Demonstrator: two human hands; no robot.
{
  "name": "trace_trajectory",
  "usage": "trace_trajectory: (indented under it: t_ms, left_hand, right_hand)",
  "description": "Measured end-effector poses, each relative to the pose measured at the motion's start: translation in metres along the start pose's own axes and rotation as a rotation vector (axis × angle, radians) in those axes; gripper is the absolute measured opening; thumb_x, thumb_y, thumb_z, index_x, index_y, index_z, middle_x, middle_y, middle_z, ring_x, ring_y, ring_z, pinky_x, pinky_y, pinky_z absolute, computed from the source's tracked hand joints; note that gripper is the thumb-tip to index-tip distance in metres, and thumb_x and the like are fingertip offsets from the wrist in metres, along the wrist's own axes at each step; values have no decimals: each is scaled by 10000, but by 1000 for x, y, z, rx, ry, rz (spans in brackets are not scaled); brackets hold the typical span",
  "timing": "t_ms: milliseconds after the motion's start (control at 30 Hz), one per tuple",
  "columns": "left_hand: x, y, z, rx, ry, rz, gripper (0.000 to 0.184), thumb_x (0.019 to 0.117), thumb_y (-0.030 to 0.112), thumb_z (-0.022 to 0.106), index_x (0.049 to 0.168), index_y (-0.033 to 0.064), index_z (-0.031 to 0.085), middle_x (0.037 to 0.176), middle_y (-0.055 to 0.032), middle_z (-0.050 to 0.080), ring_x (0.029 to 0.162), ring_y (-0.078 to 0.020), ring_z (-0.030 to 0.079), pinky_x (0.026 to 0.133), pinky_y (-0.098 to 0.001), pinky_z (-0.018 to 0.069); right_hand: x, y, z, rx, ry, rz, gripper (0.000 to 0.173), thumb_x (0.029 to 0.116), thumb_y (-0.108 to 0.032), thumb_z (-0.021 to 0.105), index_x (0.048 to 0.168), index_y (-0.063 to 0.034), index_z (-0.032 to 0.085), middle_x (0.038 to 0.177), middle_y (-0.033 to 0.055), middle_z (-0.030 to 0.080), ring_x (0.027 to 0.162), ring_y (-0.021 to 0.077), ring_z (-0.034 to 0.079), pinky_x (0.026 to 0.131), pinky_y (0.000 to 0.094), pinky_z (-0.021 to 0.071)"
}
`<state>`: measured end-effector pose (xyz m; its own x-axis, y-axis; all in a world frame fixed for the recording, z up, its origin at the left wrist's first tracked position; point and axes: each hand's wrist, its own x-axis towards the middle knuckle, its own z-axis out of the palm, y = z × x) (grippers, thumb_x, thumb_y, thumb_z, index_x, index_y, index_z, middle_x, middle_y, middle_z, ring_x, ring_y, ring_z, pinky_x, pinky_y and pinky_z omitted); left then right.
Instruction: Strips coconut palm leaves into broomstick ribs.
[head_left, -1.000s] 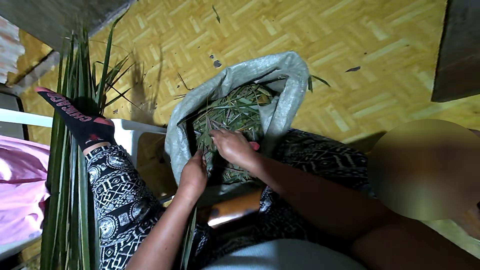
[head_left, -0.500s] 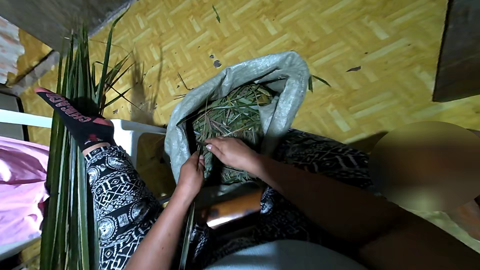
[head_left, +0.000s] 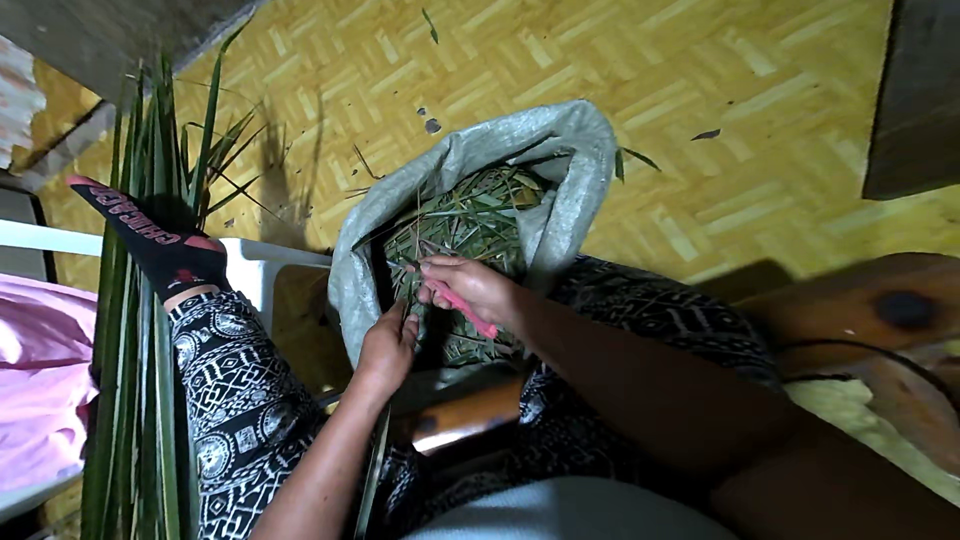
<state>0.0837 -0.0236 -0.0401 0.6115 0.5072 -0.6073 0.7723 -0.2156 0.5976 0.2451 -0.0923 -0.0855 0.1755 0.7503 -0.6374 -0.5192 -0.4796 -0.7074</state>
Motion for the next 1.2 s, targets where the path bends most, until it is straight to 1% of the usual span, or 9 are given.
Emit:
trace_trajectory:
  t_ms: [100, 200, 300, 400, 500, 633, 733, 1067, 1200]
  left_hand:
    - [-2, 1, -5, -68, -73, -70, 403, 1111, 254, 451, 1429, 21, 534, 981, -104, 678, 844, -153, 646, 826, -351, 538]
    - [-3, 1, -6, -40, -90, -118, 357, 1130, 259, 404, 1286, 9, 606, 880, -63, 646, 773, -120, 622, 776, -321, 530]
    - [5, -7, -6, 26, -49, -116, 383, 1137, 250, 368, 1314, 0, 599, 935, -118, 666, 808, -186, 659, 808, -377, 557]
    - [11, -9, -5, 97, -21, -132, 389, 1139, 241, 351, 1361, 7, 567, 1029, -147, 699, 827, -218, 687, 823, -410, 564]
    - [13, -7, -2, 144, -8, -145, 362, 1127, 204, 379, 1361, -2, 564, 1045, -157, 713, 896, -261, 703, 880, -460, 557]
    - [14, -5, 0, 178, 8, -133, 348, 1123, 196, 393, 1325, -14, 584, 1051, -183, 701, 1006, -308, 695, 950, -502, 536]
    - [14, -1, 1, 195, 5, -139, 364, 1131, 203, 366, 1324, -15, 584, 1091, -210, 692, 1039, -328, 692, 970, -518, 528]
    - [6, 9, 2, 232, -2, -151, 423, 1129, 193, 366, 1499, 17, 470, 1226, -230, 674, 1143, -351, 669, 1033, -523, 502]
    - [5, 6, 2, 236, 27, -112, 423, 1127, 190, 373, 1493, 5, 475, 1229, -231, 677, 1154, -348, 669, 1044, -516, 500]
  right_hand:
    - [1, -2, -3, -56, 33, -71, 354, 1129, -249, 398, 1364, -62, 587, 768, 25, 623, 516, 42, 462, 484, 179, 371]
    - [-1, -10, -4, -377, 92, -146, 393, 1137, -256, 383, 1412, -46, 570, 882, 56, 639, 663, 100, 508, 642, 281, 439]
    - [-10, -7, 3, -745, 69, -252, 393, 1132, -258, 407, 1384, -32, 607, 1078, 164, 714, 966, 285, 687, 909, 502, 541]
    - [-21, 5, 13, -963, -74, -344, 407, 1122, -265, 429, 1398, -24, 607, 1310, 205, 664, 1210, 359, 648, 1059, 563, 482]
    - [-28, 10, 18, -1039, -161, -342, 415, 1127, -271, 409, 1394, -24, 608, 1311, 207, 660, 1205, 359, 648, 1048, 547, 484]
    - [-29, 7, 21, -1105, -151, -316, 422, 1132, -274, 390, 1389, -18, 606, 1303, 209, 662, 1199, 364, 651, 1043, 546, 485]
    - [-27, 5, 23, -1191, -103, -263, 433, 1135, -297, 368, 1384, -23, 591, 1295, 207, 652, 1224, 364, 627, 1068, 553, 450]
    - [-5, 16, 14, -1314, 122, -331, 432, 1123, -327, 409, 1368, -34, 610, 1270, 206, 662, 1188, 386, 637, 1031, 578, 456]
    - [-3, 21, 13, -1365, 191, -451, 390, 1112, -297, 443, 1300, -22, 646, 1141, 199, 675, 1054, 380, 667, 945, 557, 492]
